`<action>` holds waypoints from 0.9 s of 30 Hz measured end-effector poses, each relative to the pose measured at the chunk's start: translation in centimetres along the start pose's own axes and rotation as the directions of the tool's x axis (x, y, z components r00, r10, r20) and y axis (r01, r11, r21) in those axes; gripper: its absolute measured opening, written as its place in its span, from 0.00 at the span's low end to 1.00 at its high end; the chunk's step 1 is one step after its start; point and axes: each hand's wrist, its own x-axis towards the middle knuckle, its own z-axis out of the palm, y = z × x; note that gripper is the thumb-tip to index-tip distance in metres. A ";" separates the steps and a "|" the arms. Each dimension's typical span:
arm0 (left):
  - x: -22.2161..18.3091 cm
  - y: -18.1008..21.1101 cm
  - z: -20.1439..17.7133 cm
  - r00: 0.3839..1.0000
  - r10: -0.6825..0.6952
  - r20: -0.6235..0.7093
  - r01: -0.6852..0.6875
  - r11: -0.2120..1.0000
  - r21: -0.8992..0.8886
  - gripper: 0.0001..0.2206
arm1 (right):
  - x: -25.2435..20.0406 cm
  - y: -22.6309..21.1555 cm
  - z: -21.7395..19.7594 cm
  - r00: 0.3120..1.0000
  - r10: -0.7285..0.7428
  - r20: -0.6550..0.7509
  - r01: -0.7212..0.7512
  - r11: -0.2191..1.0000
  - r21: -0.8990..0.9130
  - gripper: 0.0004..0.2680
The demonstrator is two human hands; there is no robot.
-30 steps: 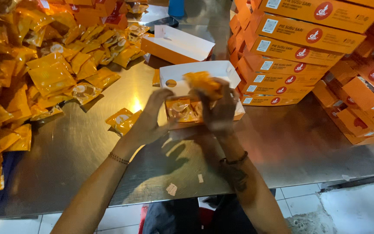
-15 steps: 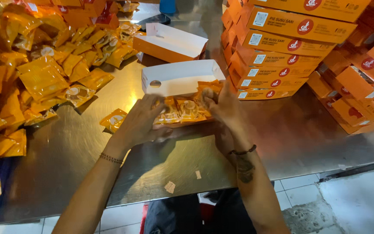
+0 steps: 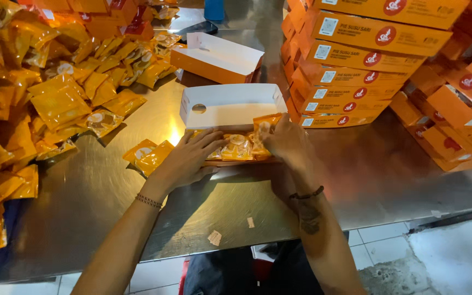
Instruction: The person places individually wrapped pastries into cardboard boxes by hand and then stacks the closed boxes on a table.
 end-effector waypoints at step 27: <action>-0.2 1.5 -0.7 0.969 -0.178 0.170 0.160 0.980 0.117 0.34 | 4.7 2.8 6.3 0.916 -0.279 -0.289 0.297 0.955 0.020 0.19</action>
